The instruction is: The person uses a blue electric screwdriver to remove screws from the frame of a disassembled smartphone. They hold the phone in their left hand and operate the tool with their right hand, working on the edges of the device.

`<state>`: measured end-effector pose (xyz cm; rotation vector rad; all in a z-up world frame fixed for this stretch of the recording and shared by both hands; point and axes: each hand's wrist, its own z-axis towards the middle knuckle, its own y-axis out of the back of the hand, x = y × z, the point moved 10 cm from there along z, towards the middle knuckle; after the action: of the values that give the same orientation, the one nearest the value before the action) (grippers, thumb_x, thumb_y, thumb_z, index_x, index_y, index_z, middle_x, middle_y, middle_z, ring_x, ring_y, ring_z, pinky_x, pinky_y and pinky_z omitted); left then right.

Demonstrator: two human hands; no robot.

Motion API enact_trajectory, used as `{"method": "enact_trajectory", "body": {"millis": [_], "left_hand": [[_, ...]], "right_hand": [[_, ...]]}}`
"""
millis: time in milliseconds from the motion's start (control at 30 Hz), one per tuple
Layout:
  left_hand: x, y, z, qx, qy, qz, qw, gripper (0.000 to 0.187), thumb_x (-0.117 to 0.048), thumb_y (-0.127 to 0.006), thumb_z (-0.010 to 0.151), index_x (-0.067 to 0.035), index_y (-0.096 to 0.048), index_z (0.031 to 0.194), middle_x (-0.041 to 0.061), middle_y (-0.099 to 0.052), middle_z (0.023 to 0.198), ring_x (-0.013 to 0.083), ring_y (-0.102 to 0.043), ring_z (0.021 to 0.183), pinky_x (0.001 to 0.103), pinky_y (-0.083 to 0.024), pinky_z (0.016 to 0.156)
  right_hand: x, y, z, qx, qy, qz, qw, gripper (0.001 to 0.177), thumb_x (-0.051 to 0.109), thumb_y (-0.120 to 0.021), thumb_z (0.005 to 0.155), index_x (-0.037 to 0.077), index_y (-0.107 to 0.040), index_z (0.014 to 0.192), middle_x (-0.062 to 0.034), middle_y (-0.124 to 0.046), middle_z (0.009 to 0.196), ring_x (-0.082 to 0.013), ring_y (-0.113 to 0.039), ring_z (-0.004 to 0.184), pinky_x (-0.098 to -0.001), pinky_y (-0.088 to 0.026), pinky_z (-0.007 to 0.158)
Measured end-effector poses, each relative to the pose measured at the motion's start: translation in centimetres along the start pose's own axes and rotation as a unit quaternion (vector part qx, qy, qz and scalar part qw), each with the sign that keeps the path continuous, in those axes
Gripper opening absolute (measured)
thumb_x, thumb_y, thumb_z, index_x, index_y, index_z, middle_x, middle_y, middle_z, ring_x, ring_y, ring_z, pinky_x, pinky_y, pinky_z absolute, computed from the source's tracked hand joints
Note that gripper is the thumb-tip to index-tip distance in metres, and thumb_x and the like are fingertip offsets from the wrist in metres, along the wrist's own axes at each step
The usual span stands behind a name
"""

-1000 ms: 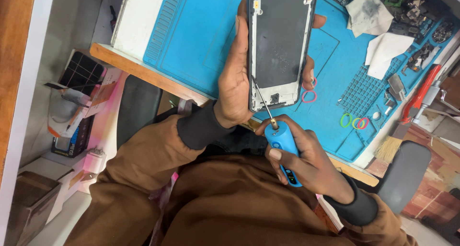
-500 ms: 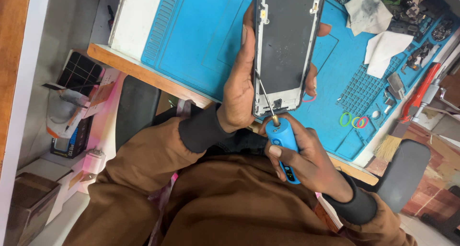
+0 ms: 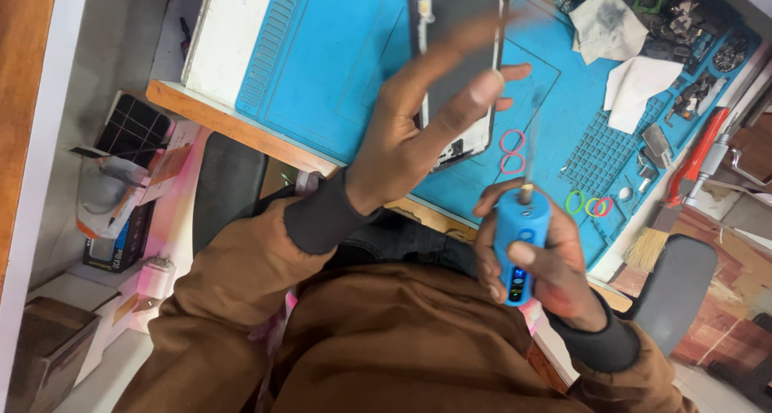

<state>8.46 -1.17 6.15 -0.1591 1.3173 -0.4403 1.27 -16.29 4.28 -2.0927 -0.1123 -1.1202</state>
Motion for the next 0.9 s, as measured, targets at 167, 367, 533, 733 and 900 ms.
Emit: {"method": "enact_trajectory", "body": {"millis": [167,367,533,733,900], "left_hand": [[-0.1,-1.7,0.2,0.053,0.008,0.03,0.998,0.031,-0.036,-0.06,0.117,-0.009,-0.069,0.129,0.008,-0.072,0.132,0.0202,-0.062,0.132,0.041,-0.044,0.124],[1.0,-1.7,-0.1,0.028,0.05,-0.028,0.998,0.029,-0.029,-0.061,0.115,-0.005,-0.075,0.117,0.011,-0.076,0.121,0.022,-0.065,0.126,0.041,-0.044,0.124],[0.5,-0.1,-0.2,-0.076,0.037,-0.022,0.996,0.027,-0.026,-0.064,0.11,-0.002,-0.076,0.112,0.012,-0.075,0.118,0.0202,-0.064,0.128,0.038,-0.059,0.108],[-1.0,-0.2,-1.1,-0.198,0.024,0.007,0.98,0.021,-0.018,-0.064,0.109,-0.002,-0.075,0.118,0.011,-0.075,0.114,0.0184,-0.067,0.121,0.031,-0.061,0.095],[-1.2,-1.0,-1.8,-0.252,-0.027,0.022,0.967,0.018,-0.012,-0.064,0.114,0.003,-0.073,0.119,0.012,-0.077,0.107,0.0186,-0.058,0.131,0.029,-0.054,0.103]], "right_hand": [[0.9,0.8,0.4,-0.057,-0.001,-0.063,0.996,0.048,0.024,-0.064,0.098,-0.006,-0.047,0.131,-0.0129,-0.058,0.075,-0.0165,-0.058,0.054,-0.0283,-0.05,0.051],[1.2,0.4,1.0,-0.106,-0.005,-0.179,0.978,0.04,0.019,-0.059,0.1,-0.004,-0.048,0.132,-0.0088,-0.058,0.076,-0.0135,-0.057,0.057,-0.0261,-0.05,0.053],[2.3,0.0,1.4,-0.152,-0.009,-0.322,0.934,0.035,0.016,-0.06,0.101,0.001,-0.054,0.131,-0.0044,-0.06,0.072,-0.0086,-0.058,0.056,-0.0238,-0.049,0.052],[5.0,-1.2,1.1,-0.198,0.031,-0.46,0.865,0.04,0.013,-0.067,0.095,0.004,-0.057,0.133,-0.0043,-0.069,0.085,-0.0077,-0.063,0.058,-0.0244,-0.05,0.053],[6.7,-1.4,-0.1,-0.246,0.054,-0.572,0.781,0.049,0.013,-0.076,0.092,0.004,-0.058,0.137,-0.0092,-0.068,0.083,-0.0131,-0.061,0.061,-0.0283,-0.05,0.058]]}}
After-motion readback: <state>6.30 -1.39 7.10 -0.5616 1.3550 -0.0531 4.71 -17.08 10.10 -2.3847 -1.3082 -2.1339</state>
